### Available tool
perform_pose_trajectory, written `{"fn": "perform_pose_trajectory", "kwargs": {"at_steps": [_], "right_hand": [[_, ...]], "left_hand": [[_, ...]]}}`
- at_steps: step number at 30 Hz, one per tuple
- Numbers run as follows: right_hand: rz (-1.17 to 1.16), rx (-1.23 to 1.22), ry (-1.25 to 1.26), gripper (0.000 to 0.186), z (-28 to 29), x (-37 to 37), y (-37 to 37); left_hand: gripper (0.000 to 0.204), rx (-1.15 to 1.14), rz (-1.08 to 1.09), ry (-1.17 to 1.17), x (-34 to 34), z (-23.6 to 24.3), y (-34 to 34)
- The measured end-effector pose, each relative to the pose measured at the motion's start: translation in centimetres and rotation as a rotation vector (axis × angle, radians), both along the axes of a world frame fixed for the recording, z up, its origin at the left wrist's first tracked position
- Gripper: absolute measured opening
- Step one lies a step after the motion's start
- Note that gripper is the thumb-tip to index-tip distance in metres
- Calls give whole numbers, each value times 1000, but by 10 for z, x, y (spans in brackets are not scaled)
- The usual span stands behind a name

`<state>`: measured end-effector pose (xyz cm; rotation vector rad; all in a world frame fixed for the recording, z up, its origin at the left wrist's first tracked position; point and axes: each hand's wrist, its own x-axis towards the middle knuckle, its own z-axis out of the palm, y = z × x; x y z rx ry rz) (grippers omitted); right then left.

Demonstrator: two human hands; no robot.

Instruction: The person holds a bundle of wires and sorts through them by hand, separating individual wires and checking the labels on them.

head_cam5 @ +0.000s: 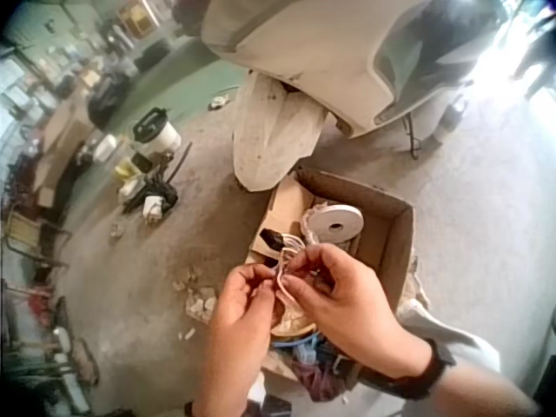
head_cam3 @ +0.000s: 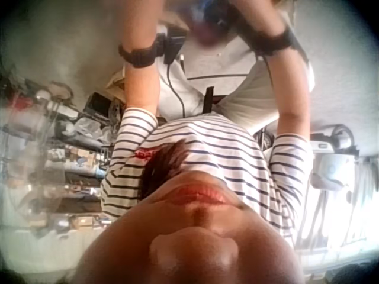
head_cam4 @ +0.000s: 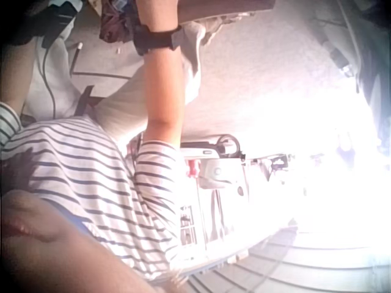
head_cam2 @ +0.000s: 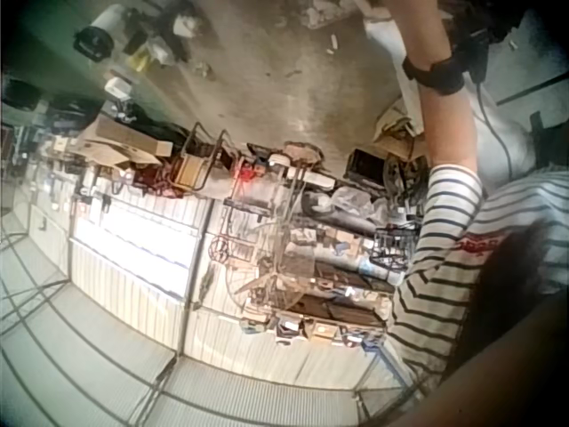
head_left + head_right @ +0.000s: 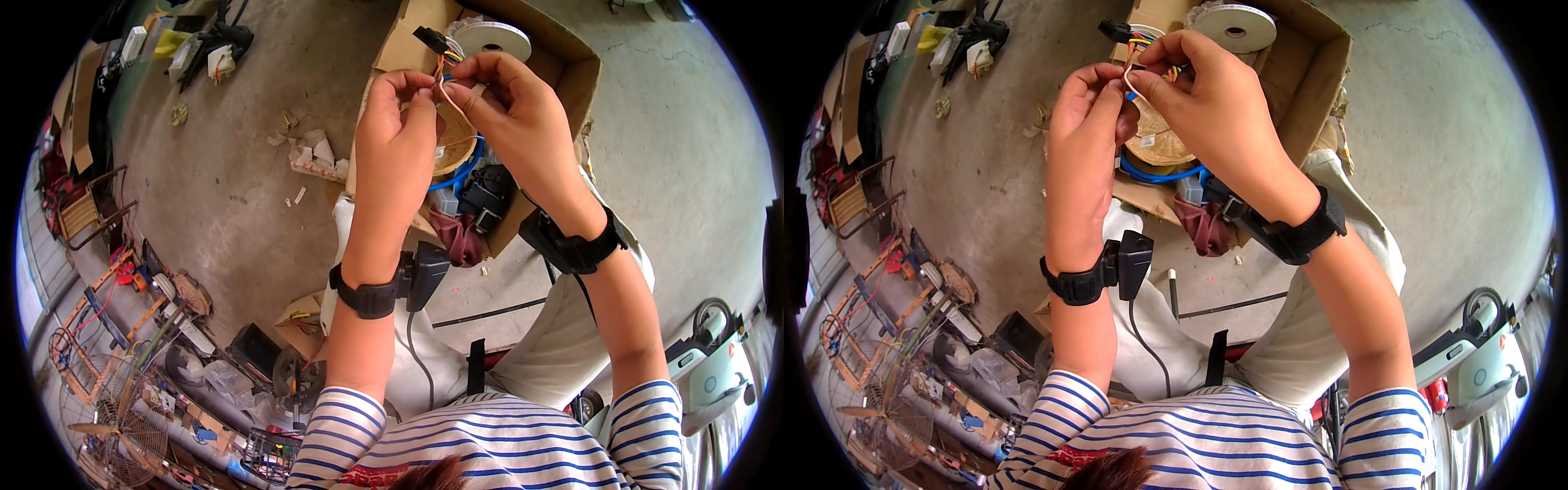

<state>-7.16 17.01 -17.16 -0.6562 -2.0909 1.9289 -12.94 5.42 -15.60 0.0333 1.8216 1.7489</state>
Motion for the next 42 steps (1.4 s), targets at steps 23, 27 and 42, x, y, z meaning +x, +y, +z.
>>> {"fn": "perform_pose_trajectory", "kwargs": {"at_steps": [23,27,42], "right_hand": [[-36,4,74,19,2,-2,-8],[-40,-85,165,19,-3,-4,-10],[-48,-172,61,22,9,0,-4]], "left_hand": [[13,-198,11,449,1,2,-2],[15,-88,18,375,2,1,1],[14,294,73,-239,-3,3,-3]]}}
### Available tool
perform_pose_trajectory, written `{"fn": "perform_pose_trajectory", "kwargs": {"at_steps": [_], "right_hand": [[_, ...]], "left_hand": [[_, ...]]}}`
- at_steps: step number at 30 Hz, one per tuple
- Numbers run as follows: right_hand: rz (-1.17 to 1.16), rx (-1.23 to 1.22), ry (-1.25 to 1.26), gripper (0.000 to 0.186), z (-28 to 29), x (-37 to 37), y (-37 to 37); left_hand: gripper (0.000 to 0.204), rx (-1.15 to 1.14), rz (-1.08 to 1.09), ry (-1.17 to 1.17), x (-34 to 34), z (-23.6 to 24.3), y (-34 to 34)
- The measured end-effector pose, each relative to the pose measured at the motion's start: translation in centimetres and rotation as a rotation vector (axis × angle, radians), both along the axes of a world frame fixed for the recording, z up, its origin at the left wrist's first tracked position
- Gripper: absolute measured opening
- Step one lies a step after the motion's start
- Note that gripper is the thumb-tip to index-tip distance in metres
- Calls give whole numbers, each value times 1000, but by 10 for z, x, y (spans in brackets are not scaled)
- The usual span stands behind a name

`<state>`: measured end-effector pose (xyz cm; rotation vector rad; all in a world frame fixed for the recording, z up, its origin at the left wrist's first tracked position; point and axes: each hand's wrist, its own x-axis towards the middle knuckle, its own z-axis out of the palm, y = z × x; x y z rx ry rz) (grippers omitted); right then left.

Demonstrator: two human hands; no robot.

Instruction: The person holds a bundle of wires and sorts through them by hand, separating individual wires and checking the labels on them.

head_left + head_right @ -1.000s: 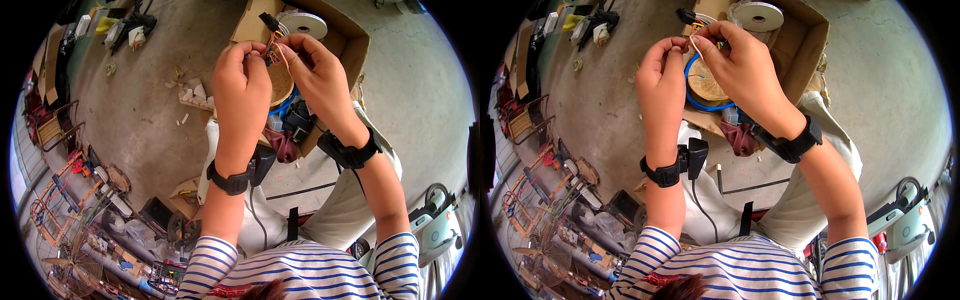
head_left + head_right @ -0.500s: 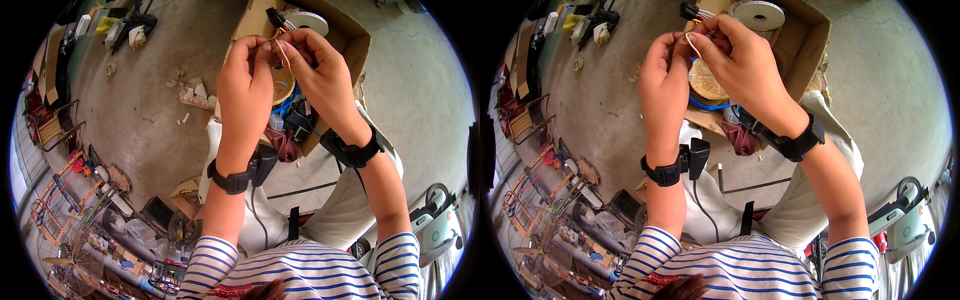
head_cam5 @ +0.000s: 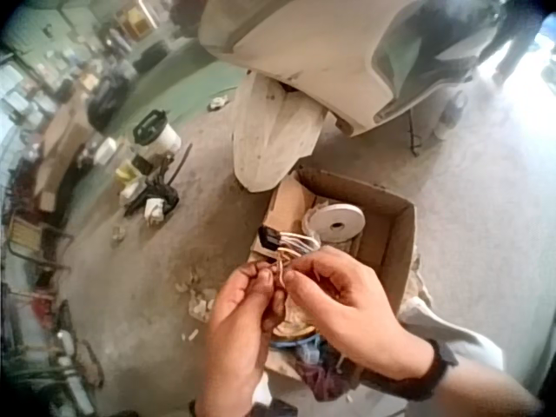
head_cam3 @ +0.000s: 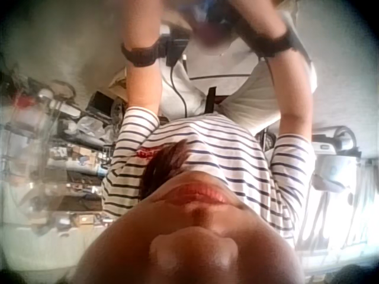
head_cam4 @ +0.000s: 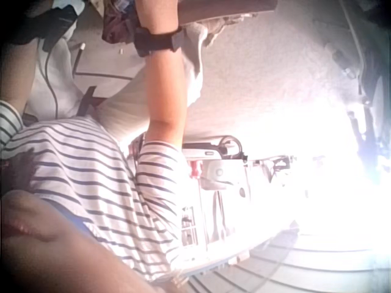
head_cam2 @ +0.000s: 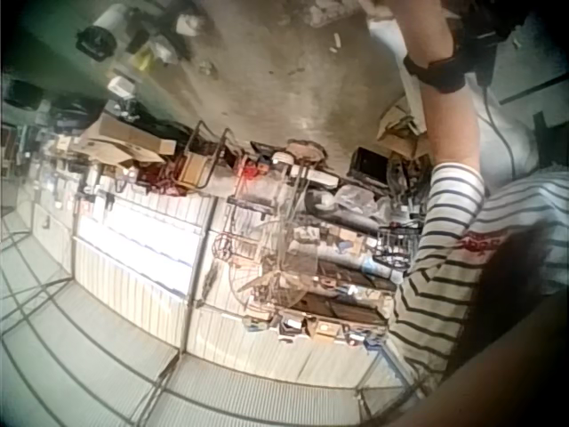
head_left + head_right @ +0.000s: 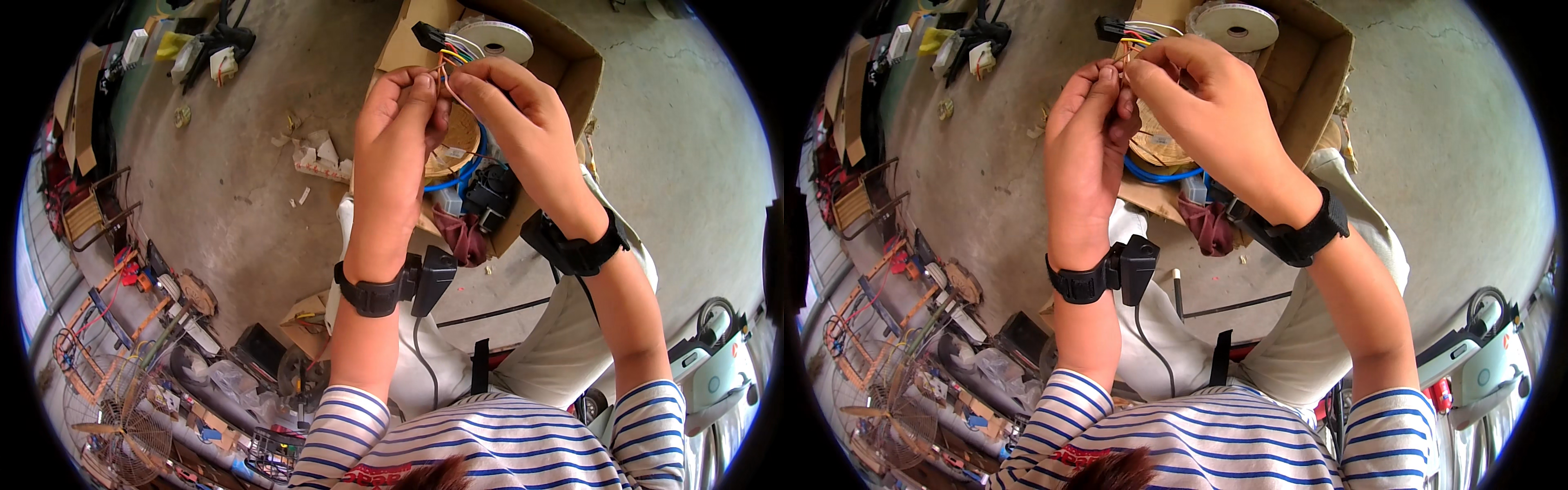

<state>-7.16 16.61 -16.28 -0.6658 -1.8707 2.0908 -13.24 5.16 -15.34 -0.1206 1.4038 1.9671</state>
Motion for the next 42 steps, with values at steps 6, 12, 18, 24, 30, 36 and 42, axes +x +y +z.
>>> {"fn": "perform_pose_trajectory", "kwargs": {"at_steps": [6,12,18,24,30,36,42], "right_hand": [[65,258,-73,21,6,1,5],[-56,687,10,21,-11,3,5],[28,744,17,18,-4,1,4],[78,383,-90,15,0,2,0],[61,241,-86,17,4,0,1],[75,199,-118,18,-1,3,5],[121,74,-133,17,7,-2,1]], "left_hand": [[17,26,-15,-112,-1,2,0],[19,-64,-64,-59,1,1,0],[20,22,-90,-86,-2,-7,-6],[21,-232,-145,177,2,-6,0],[14,-326,-75,345,1,-7,1],[14,-291,-61,458,5,-9,2],[21,-129,69,363,-3,-4,-1]]}}
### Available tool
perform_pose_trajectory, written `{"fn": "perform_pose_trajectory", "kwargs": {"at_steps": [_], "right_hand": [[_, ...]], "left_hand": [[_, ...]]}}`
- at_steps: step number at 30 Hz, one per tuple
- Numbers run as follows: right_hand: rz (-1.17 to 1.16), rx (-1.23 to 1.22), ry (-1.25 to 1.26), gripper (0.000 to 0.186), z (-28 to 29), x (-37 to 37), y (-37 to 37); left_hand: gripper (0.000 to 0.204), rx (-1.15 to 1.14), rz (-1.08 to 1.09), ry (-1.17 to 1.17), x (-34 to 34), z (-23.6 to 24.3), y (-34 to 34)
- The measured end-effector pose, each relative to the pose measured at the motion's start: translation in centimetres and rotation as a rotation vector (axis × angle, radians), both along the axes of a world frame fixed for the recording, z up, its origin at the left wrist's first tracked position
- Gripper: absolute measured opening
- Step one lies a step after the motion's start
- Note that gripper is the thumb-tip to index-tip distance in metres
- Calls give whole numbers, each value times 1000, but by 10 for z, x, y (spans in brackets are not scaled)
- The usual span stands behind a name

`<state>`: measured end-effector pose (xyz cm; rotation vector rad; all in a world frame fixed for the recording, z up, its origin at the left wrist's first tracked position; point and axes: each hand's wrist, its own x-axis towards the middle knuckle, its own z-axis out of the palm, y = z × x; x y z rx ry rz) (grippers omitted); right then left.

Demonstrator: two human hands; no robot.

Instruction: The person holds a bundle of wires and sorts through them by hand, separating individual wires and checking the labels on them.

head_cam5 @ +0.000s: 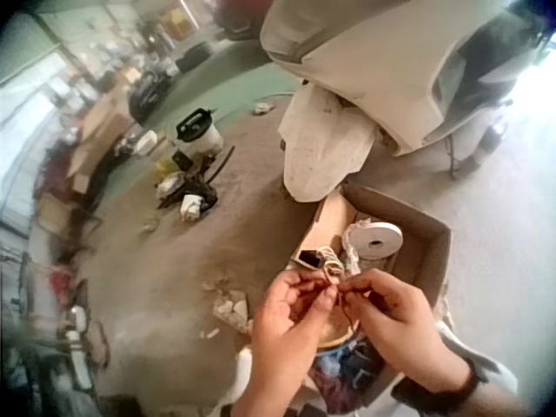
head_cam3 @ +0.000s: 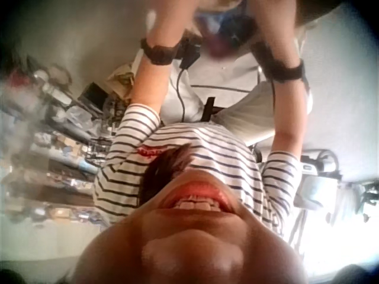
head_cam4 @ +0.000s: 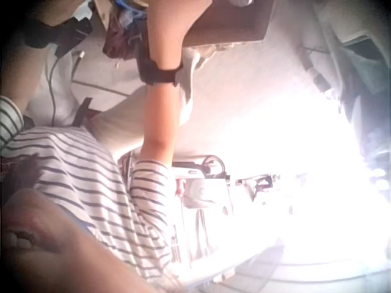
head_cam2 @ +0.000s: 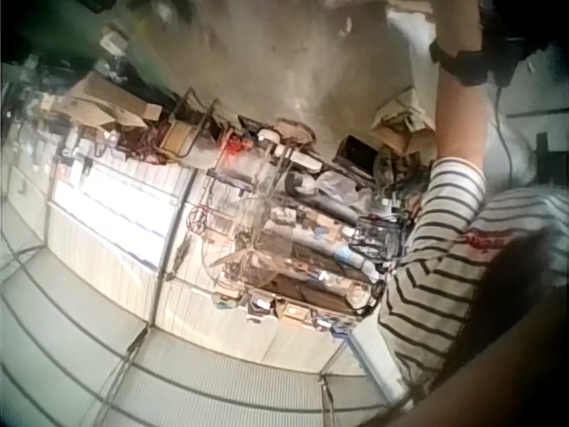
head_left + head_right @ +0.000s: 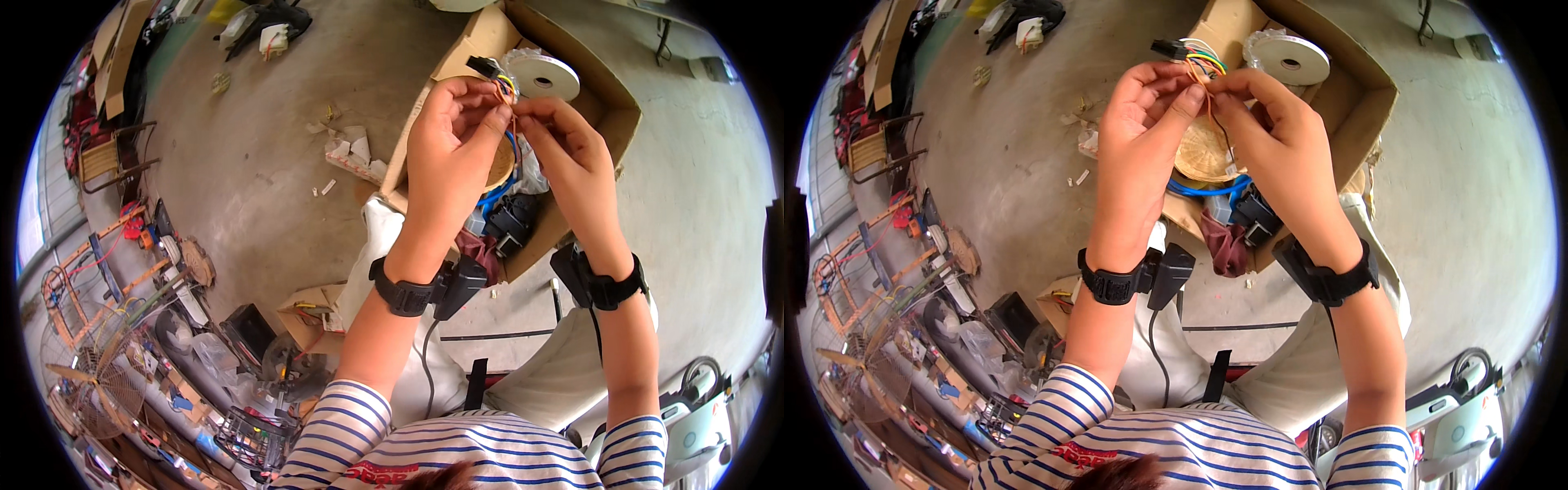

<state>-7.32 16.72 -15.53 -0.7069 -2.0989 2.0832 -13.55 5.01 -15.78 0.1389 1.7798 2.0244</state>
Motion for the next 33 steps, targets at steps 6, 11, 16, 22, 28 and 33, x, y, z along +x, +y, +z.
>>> {"fn": "perform_pose_trajectory", "kwargs": {"at_steps": [6,11,16,22,28,33], "right_hand": [[3,-70,-61,18,-2,4,-1],[-22,-145,-6,20,-1,-2,-2],[44,-74,-52,16,-6,-3,-4],[34,-34,-58,13,-5,-10,-14],[-1,-289,25,15,1,-17,-22],[-48,-340,-18,19,-3,-22,-22]], "left_hand": [[37,-21,18,25,0,0,-2],[39,-343,-98,273,3,1,-5],[47,-370,-157,342,2,-6,-17],[56,-249,-169,246,0,-1,-28],[31,-136,-149,-162,-9,13,-40],[18,-226,-265,-237,-4,15,-40]]}}
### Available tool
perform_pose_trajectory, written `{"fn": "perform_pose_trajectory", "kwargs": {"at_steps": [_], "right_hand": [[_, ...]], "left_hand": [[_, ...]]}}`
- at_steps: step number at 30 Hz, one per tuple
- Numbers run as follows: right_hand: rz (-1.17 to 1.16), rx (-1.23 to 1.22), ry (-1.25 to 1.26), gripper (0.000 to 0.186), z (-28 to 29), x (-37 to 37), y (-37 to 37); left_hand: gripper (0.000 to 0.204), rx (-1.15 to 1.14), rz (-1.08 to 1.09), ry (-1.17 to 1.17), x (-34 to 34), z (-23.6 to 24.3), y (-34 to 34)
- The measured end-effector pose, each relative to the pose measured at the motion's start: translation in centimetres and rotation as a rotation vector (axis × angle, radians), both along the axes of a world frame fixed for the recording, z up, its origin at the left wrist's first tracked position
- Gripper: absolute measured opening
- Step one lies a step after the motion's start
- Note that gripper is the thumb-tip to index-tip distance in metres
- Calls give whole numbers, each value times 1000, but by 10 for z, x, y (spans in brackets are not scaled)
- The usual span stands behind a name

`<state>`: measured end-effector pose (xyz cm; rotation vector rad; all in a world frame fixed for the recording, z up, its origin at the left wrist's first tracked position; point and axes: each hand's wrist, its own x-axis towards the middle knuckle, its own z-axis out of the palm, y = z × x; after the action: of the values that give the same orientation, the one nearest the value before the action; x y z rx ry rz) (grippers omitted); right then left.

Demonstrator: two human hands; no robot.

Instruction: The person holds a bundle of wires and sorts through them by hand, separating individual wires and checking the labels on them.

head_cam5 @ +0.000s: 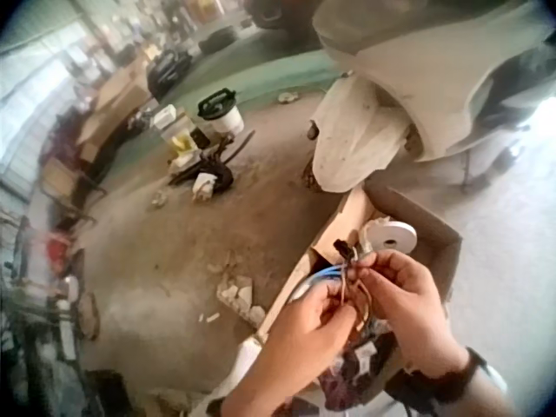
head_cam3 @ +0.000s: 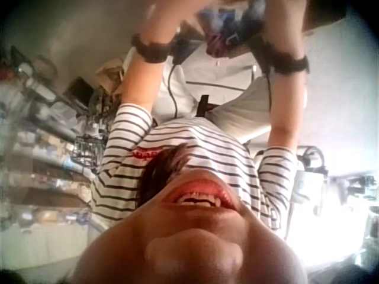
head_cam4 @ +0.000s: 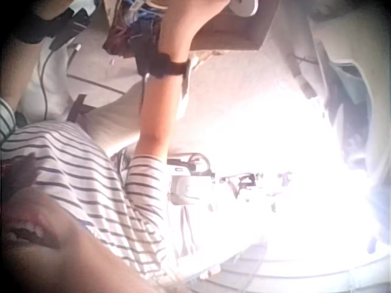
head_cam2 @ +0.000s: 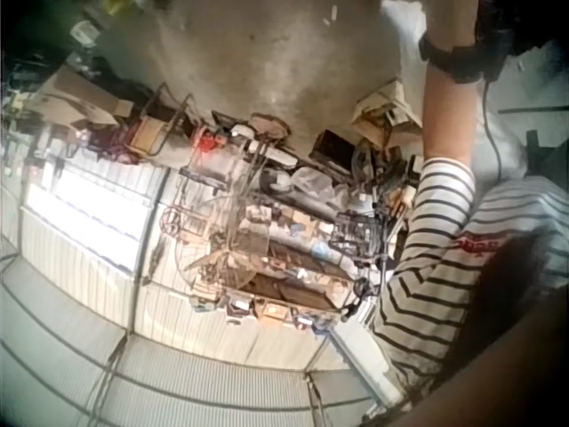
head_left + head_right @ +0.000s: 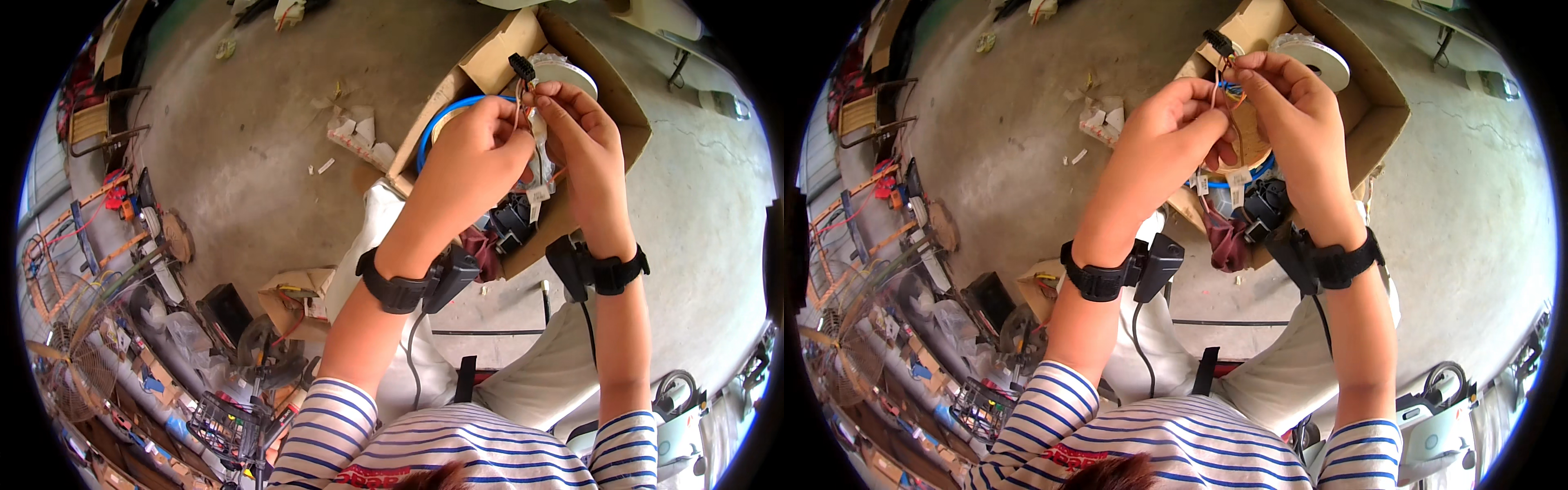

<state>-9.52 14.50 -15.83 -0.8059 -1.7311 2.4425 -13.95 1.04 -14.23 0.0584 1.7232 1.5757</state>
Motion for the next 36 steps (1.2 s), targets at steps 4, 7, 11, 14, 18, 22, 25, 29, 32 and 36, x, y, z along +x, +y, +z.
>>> {"fn": "perform_pose_trajectory", "kwargs": {"at_steps": [4,7,11,14,18,22,25,29,32,36], "right_hand": [[44,35,34,16,-8,-3,-2],[60,82,84,15,-11,-3,-5],[119,148,118,15,-8,-2,-8],[138,148,116,16,-2,-2,-8],[149,130,92,15,-2,2,-10],[166,34,52,16,-13,7,-1],[117,-154,-20,16,-6,5,0],[147,-211,-87,14,-13,5,7],[201,-221,-71,13,-15,4,9],[160,-150,-25,12,-19,3,4]], "left_hand": [[15,-75,32,140,-2,-12,-5],[20,-7,89,31,-8,-4,-12],[22,181,182,-142,-10,-2,-15],[22,275,182,-210,-11,0,-19],[25,-61,-24,26,-7,-2,-17],[20,-228,-141,429,0,-6,-10],[18,-250,-198,457,0,-8,-10],[18,-186,-202,410,1,-11,-6],[15,-198,-185,391,0,-15,-2],[18,-339,-225,688,1,-22,1]]}}
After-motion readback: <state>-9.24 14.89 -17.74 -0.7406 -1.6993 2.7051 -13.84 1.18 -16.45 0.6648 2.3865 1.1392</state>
